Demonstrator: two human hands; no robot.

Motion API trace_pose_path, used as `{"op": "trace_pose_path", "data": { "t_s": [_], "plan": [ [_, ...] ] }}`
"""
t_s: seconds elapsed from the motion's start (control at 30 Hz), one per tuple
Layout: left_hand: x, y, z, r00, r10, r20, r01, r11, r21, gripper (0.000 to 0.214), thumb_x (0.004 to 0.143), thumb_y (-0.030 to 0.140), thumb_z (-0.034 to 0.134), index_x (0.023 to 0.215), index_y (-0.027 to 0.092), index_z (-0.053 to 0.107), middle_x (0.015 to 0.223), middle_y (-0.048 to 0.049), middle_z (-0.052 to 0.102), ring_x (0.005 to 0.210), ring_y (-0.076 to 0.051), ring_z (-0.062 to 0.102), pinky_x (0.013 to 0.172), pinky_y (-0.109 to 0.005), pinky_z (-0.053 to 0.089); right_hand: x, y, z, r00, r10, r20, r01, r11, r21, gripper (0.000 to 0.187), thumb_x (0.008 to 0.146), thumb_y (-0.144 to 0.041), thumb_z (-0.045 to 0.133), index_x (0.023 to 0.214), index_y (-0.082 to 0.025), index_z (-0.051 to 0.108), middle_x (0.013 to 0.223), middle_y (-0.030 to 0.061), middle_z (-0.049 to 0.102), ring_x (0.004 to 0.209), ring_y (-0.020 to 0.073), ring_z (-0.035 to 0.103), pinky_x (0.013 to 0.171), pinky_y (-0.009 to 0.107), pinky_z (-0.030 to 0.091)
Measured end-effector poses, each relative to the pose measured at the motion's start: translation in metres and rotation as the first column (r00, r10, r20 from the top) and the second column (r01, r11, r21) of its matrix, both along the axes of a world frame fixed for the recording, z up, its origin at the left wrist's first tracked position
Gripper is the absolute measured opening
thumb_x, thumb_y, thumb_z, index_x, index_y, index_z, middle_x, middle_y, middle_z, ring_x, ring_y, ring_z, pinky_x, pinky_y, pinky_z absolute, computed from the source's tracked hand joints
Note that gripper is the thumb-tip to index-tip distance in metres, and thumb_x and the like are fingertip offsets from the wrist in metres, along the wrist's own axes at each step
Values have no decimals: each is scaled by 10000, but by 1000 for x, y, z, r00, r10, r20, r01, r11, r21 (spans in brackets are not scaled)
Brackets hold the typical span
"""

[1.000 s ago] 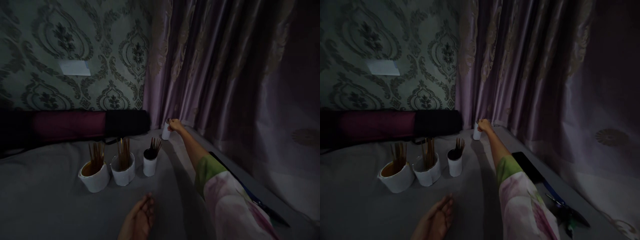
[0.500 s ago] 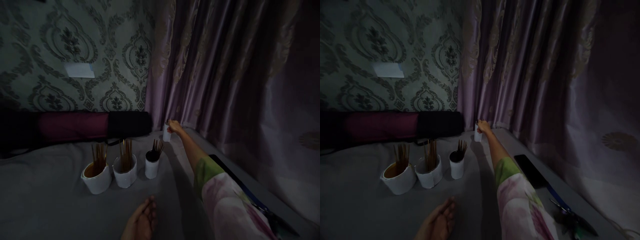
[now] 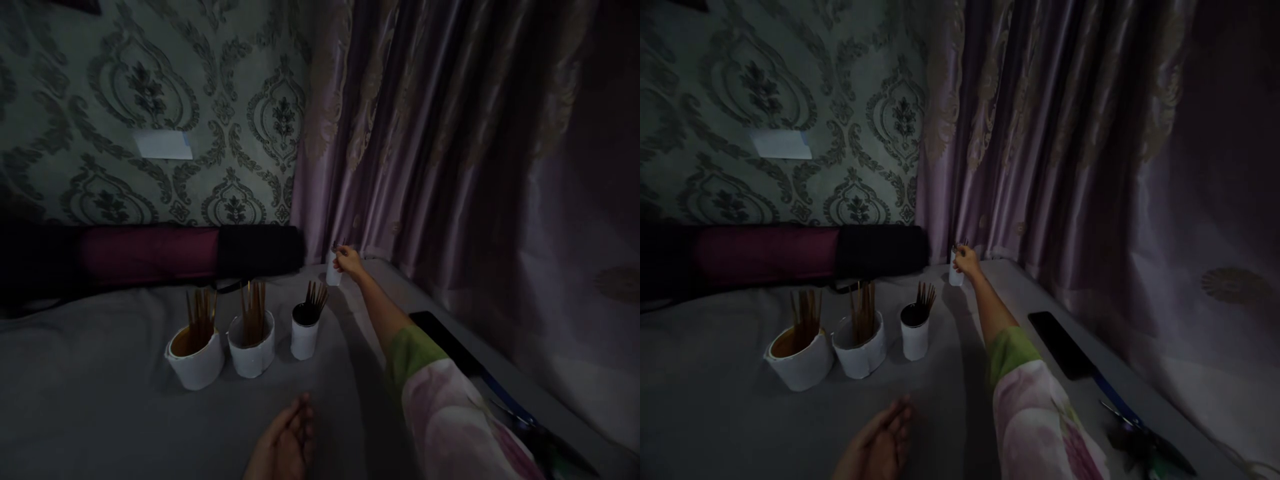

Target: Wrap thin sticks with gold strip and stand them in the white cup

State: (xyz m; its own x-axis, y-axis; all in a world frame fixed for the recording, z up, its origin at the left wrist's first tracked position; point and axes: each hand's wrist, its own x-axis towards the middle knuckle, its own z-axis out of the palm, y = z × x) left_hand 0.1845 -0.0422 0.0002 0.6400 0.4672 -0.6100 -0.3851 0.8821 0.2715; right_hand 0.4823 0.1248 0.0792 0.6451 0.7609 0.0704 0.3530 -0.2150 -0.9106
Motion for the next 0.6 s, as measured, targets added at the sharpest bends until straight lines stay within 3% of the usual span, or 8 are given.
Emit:
{"op": "trace_pose_path", "data": {
  "t_s": [0.6],
  "plan": [
    [-1, -3, 3, 999, 31, 29, -32, 999, 38, 114, 776, 115, 505, 859, 86, 577, 727, -51, 576, 563, -101, 521, 543, -217, 396, -9, -22, -5, 999, 24, -34, -18, 987, 160, 351, 852, -187, 370, 1198, -208, 423, 682, -25, 565, 443, 38, 503, 422, 138, 399]
  ]
}}
